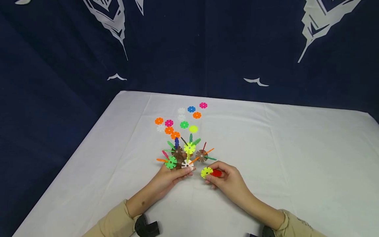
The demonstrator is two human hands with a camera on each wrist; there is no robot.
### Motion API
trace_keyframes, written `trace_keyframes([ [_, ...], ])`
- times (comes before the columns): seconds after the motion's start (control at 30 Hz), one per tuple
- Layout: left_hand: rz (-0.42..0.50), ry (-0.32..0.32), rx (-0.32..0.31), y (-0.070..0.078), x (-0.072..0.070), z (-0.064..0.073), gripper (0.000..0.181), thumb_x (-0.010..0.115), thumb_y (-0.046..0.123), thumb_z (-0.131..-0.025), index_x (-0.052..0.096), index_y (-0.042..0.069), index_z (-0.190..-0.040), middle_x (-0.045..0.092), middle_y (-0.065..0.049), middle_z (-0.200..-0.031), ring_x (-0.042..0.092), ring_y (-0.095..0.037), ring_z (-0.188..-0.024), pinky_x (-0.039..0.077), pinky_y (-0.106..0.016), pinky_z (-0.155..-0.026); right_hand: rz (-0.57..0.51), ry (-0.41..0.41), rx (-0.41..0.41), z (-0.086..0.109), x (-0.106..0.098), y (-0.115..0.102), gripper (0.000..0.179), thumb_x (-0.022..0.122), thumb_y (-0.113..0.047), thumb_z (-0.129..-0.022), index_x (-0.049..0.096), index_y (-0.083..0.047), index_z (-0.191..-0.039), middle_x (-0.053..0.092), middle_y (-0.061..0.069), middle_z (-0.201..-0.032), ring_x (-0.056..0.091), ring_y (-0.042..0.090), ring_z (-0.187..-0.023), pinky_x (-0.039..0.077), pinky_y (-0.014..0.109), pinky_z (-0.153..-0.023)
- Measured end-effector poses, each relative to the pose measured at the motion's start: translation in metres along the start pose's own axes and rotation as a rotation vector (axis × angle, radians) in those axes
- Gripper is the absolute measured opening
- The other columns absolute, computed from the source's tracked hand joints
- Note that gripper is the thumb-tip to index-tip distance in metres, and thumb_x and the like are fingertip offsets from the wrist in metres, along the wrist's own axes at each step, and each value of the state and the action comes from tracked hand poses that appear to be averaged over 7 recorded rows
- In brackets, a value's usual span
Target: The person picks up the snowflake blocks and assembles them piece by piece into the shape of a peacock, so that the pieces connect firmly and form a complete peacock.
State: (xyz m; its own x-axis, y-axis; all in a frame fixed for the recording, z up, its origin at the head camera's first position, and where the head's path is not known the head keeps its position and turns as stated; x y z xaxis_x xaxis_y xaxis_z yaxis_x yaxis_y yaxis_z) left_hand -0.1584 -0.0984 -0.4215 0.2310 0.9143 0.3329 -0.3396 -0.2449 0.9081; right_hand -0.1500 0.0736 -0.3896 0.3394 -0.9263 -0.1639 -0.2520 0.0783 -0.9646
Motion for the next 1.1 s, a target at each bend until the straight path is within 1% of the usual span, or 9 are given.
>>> trace_keyframes([
  [0.1,0.039,-0.003,-0.012,-0.002,0.005,0.002,0.049,0.067,0.006,-0.086,0.044,0.000,-0.129,0.065,-0.010,-0.097,0.063,-0.021,-0.087,0.050,-0.028,-0.081,0.180,0.063,-0.182,0.002,-0.004,-0.014,0.026,0.076,0.004,-0.074,0.065,-0.005,-0.096,0.067,0.004,-0.084,0.065,0.016,-0.065,0.054,0.026,-0.055],
  [0.2,0.084,-0.024,-0.011,-0.003,0.012,0.003,0.047,0.065,0.004,-0.087,0.044,-0.001,-0.129,0.063,-0.010,-0.096,0.064,-0.020,-0.085,0.050,-0.029,-0.083,0.388,0.114,-0.410,0.006,-0.004,-0.030,0.036,0.079,0.006,-0.069,0.067,-0.008,-0.100,0.067,-0.001,-0.094,0.065,0.014,-0.079,0.053,0.021,-0.069],
  [0.27,0.113,-0.034,-0.014,-0.005,0.017,0.004,0.046,0.064,0.003,-0.088,0.044,-0.002,-0.129,0.063,-0.010,-0.095,0.064,-0.019,-0.084,0.050,-0.029,-0.083,0.465,0.129,-0.505,0.008,-0.003,-0.034,0.040,0.079,0.007,-0.067,0.067,-0.007,-0.102,0.066,0.000,-0.099,0.064,0.017,-0.090,0.050,0.020,-0.079],
  [0.33,0.129,-0.036,-0.021,-0.006,0.019,0.004,0.045,0.063,0.003,-0.088,0.045,-0.002,-0.129,0.062,-0.010,-0.095,0.064,-0.018,-0.082,0.051,-0.029,-0.082,0.472,0.123,-0.521,0.008,-0.003,-0.034,0.040,0.078,0.007,-0.068,0.067,-0.006,-0.103,0.066,0.001,-0.102,0.063,0.020,-0.095,0.048,0.021,-0.084],
  [0.43,0.140,-0.032,-0.023,-0.008,0.022,0.005,0.043,0.063,0.003,-0.088,0.046,-0.002,-0.128,0.062,-0.010,-0.093,0.063,-0.017,-0.079,0.052,-0.028,-0.079,0.469,0.122,-0.517,0.008,-0.003,-0.032,0.037,0.078,0.007,-0.068,0.067,-0.005,-0.101,0.067,0.003,-0.100,0.063,0.021,-0.095,0.048,0.021,-0.083],
  [0.67,0.097,-0.033,-0.015,-0.010,0.026,0.006,0.041,0.063,0.004,-0.088,0.045,-0.002,-0.125,0.063,-0.011,-0.089,0.063,-0.017,-0.079,0.051,-0.028,-0.079,0.463,0.101,-0.498,0.008,-0.001,-0.026,0.031,0.078,0.006,-0.068,0.069,-0.004,-0.096,0.067,0.006,-0.099,0.063,0.024,-0.096,0.046,0.021,-0.087],
  [0.9,0.067,-0.014,-0.002,-0.009,0.027,0.005,0.048,0.065,0.005,-0.087,0.045,0.000,-0.130,0.063,-0.013,-0.101,0.065,-0.020,-0.080,0.052,-0.030,-0.078,0.390,0.092,-0.449,0.006,0.002,-0.022,0.026,0.074,0.006,-0.074,0.070,-0.008,-0.096,0.066,0.001,-0.099,0.062,0.020,-0.096,0.048,0.022,-0.085],
  [0.97,0.073,-0.013,0.011,-0.008,0.028,0.006,0.047,0.066,0.004,-0.087,0.045,0.000,-0.130,0.063,-0.013,-0.104,0.065,-0.020,-0.079,0.052,-0.031,-0.079,0.375,0.103,-0.440,0.006,0.002,-0.022,0.025,0.071,0.008,-0.077,0.070,-0.009,-0.096,0.065,-0.001,-0.098,0.061,0.018,-0.095,0.049,0.022,-0.082],
  [1.1,0.067,-0.011,0.034,-0.008,0.030,0.006,0.044,0.066,0.004,-0.086,0.048,-0.002,-0.126,0.066,-0.016,-0.102,0.065,-0.020,-0.078,0.052,-0.033,-0.081,0.349,0.133,-0.456,0.006,0.005,-0.022,0.028,0.066,0.013,-0.079,0.068,-0.009,-0.097,0.062,0.002,-0.099,0.060,0.016,-0.083,0.051,0.018,-0.066],
])
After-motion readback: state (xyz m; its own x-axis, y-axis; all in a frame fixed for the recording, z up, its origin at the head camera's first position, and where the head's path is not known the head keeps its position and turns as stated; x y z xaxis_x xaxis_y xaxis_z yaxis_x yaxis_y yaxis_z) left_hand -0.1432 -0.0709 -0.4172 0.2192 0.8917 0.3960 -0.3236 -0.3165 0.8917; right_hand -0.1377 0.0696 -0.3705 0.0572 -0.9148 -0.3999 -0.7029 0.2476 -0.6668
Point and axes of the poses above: each hand's wrist, its own z-axis away from the middle knuckle, its own x-axis out of the palm, y = z × x, the point moved 7 cm from there along -z, towards the middle knuckle
